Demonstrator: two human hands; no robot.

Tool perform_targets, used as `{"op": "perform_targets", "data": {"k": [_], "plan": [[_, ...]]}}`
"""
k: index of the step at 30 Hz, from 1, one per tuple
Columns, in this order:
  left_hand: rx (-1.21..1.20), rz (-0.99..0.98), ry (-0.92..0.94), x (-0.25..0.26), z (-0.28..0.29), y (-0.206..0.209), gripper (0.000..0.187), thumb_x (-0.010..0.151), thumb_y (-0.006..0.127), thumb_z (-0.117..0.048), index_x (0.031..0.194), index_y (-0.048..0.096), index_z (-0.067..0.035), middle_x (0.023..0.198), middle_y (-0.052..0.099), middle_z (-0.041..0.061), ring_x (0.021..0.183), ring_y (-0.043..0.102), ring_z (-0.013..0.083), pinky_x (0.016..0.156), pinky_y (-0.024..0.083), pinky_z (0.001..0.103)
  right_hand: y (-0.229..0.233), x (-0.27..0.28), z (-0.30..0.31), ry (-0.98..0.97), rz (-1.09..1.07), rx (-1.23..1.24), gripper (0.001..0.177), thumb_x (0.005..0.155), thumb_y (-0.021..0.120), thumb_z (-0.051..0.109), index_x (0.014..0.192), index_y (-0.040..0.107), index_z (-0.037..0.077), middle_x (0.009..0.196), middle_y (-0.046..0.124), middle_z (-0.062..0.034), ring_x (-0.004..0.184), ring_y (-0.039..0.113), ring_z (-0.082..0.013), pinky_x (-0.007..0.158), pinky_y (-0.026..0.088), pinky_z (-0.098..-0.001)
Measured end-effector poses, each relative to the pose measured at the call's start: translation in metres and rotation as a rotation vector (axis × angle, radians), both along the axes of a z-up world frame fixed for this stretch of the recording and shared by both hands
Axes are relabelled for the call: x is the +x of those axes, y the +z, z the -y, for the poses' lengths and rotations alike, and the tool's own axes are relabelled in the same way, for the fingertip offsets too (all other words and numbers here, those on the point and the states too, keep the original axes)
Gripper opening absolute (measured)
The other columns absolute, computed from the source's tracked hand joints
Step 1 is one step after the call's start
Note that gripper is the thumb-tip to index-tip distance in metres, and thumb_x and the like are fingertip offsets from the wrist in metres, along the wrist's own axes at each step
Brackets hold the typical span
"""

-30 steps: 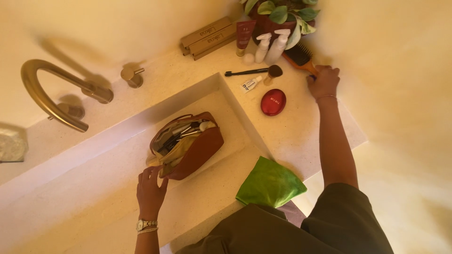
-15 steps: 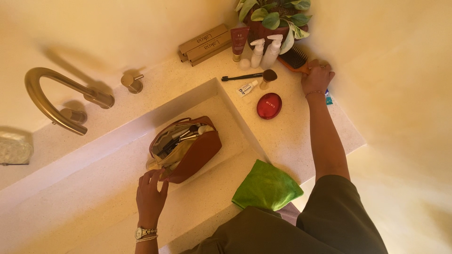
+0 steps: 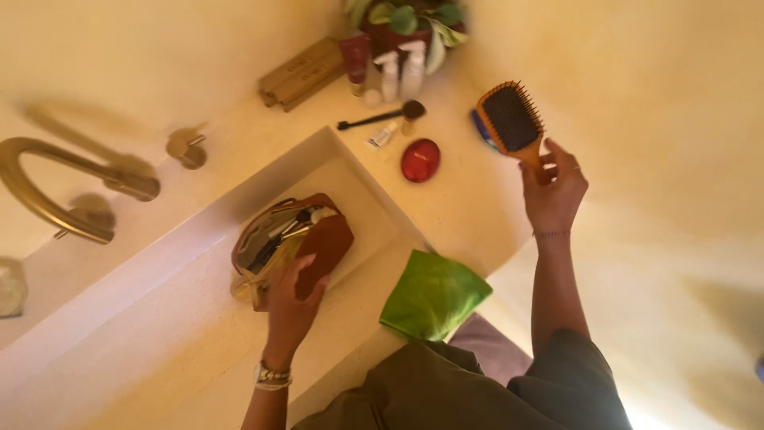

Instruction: Organizing various toiletries in a travel bag and wiping down the sink area.

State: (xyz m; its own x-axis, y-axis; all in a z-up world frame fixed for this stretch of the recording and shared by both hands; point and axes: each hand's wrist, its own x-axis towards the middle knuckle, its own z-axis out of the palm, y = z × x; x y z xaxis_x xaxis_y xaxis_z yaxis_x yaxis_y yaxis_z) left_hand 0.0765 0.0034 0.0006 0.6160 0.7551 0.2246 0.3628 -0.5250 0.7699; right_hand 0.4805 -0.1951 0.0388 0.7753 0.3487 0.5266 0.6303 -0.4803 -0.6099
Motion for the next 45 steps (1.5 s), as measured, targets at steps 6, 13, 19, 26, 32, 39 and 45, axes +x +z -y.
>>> {"op": "perform_targets", "data": {"k": [6,13,19,26,32,39,45], "plan": [[-0.378,0.263,-0.519,0.065,0.057,0.027,0.084,0.084,0.085,-0.025,0.154,0.042,-0.007,0.142,0.06,0.016,0.137,0.056,0.0268,0.117,0.042,0.045,0.003,-0.139,0.079,0.107,-0.467,0.399,0.027,0.093,0.075,-0.005,0.118,0.065,-0.005,0.101,0.065,-0.0072,0.078,0.072,-0.0137,0.059,0.063,-0.0274],[-0.676,0.343,-1.025,0.113,0.163,0.028,0.118,0.08,0.089,-0.04,0.167,0.014,-0.011,0.164,0.038,0.018,0.155,0.036,0.0289,0.126,0.03,0.044,-0.03,-0.289,0.137,-0.046,-0.746,0.776,0.028,0.097,0.056,-0.006,0.118,0.04,0.001,0.092,0.068,-0.0105,0.057,0.07,-0.0161,0.046,0.056,-0.0277],[-0.844,0.36,-1.135,0.102,0.299,0.009,0.106,0.081,0.088,-0.036,0.162,0.027,-0.005,0.138,0.055,0.021,0.126,0.058,0.0286,0.107,0.052,0.04,-0.092,-0.354,0.203,-0.128,-0.572,0.727,0.031,0.104,0.05,-0.007,0.133,0.04,0.0,0.088,0.059,-0.0177,0.068,0.059,-0.023,0.056,0.049,-0.0338],[-0.653,0.328,-1.125,0.111,0.382,-0.015,0.041,0.107,0.051,-0.028,0.134,0.054,0.002,0.11,0.074,0.013,0.098,0.074,0.0216,0.084,0.059,0.033,-0.092,-0.36,0.27,-0.548,-0.288,0.068,0.087,0.089,0.069,0.007,0.157,0.015,0.002,0.119,0.067,-0.033,0.087,0.07,-0.0474,0.067,0.056,-0.0517],[-0.376,0.285,-1.039,0.132,0.422,-0.034,0.038,0.111,0.041,-0.027,0.11,0.065,0.002,0.081,0.073,0.012,0.07,0.073,0.0212,0.064,0.056,0.034,-0.091,-0.35,0.306,-0.511,-0.433,0.049,0.091,0.087,0.063,0.0,0.161,0.009,0.001,0.101,0.07,-0.0289,0.08,0.071,-0.0459,0.063,0.056,-0.0494],[-0.257,0.248,-1.028,0.151,0.442,-0.043,0.039,0.111,0.039,-0.024,0.101,0.068,0.0,0.065,0.065,0.012,0.053,0.065,0.0222,0.051,0.049,0.034,-0.094,-0.341,0.333,-0.493,-0.595,0.06,0.079,0.096,0.049,-0.004,0.161,0.006,0.001,0.081,0.068,-0.0279,0.068,0.069,-0.0433,0.054,0.051,-0.0494],[-0.016,0.081,-1.095,0.167,0.437,-0.092,0.061,0.113,0.041,-0.027,0.059,0.056,-0.002,0.046,0.045,0.015,0.036,0.044,0.0276,0.042,0.037,0.04,-0.11,-0.316,0.383,-0.412,-0.266,0.28,0.057,0.109,0.044,-0.002,0.161,0.02,0.003,0.09,0.059,-0.015,0.07,0.06,-0.0239,0.058,0.048,-0.0355]]}}
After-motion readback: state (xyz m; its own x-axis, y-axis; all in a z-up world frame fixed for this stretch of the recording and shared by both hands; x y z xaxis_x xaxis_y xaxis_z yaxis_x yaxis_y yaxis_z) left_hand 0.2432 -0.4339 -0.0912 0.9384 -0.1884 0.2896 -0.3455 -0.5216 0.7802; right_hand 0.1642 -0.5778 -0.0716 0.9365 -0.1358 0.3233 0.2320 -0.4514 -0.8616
